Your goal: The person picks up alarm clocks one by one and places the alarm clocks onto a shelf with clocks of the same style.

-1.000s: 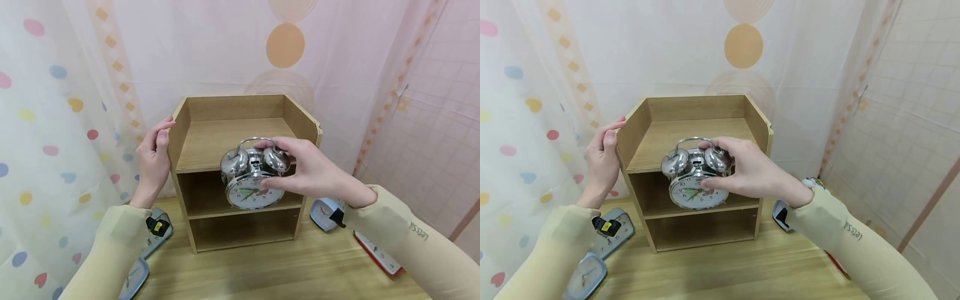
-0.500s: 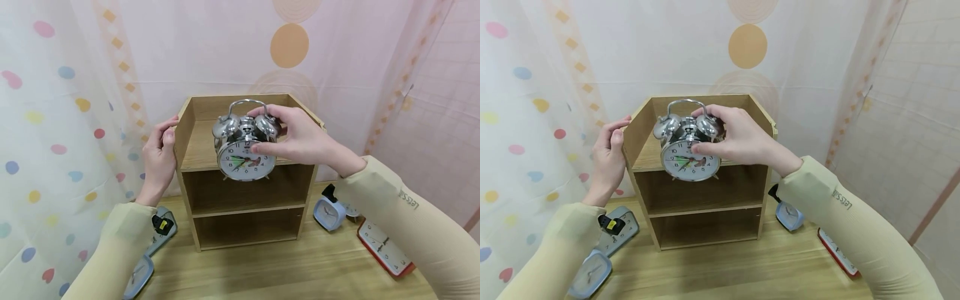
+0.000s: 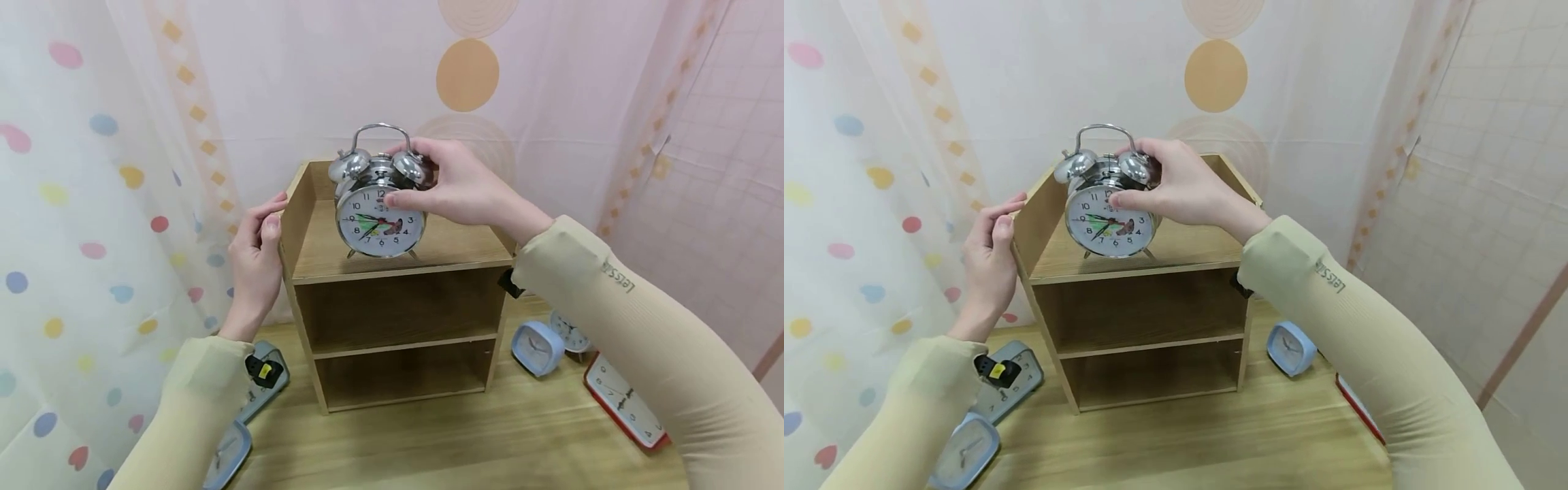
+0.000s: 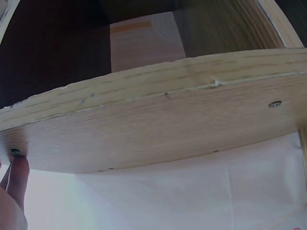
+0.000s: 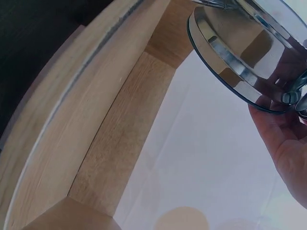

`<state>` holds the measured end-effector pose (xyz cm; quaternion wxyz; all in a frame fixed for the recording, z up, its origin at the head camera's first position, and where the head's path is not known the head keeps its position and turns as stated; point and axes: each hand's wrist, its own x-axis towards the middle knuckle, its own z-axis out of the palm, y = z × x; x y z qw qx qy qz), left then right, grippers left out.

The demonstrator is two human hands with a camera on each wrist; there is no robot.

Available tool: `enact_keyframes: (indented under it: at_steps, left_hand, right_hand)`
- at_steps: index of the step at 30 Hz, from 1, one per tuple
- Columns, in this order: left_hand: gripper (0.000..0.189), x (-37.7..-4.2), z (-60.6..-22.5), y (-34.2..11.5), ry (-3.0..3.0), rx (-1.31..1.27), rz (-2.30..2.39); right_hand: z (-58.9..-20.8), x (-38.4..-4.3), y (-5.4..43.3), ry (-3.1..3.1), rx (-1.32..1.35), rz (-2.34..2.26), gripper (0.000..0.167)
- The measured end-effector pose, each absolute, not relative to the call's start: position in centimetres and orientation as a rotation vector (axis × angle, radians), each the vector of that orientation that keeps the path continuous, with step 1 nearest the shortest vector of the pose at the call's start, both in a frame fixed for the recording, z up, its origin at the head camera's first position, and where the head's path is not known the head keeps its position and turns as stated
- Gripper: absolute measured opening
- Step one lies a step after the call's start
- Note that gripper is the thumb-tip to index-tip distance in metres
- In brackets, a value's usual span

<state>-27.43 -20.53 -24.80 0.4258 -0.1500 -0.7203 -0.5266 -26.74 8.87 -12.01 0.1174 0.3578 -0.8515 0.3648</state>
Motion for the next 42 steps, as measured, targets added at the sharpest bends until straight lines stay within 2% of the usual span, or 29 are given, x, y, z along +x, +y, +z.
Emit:
enact_keyframes:
  at_steps: [22, 42]
  left_hand:
    - [0.039, -26.8, -24.6, -21.5, -1.845, -0.354, -1.328]
    - [0.038, -26.2, -23.7, -21.7, -1.986, -0.442, -1.404]
  right_hand:
    - [-12.5, -30.1, 4.7, -2.492, 1.156, 1.118, 0.050]
    - [-12.8, -31.5, 3.9, -2.541, 1.187, 1.218, 0.043]
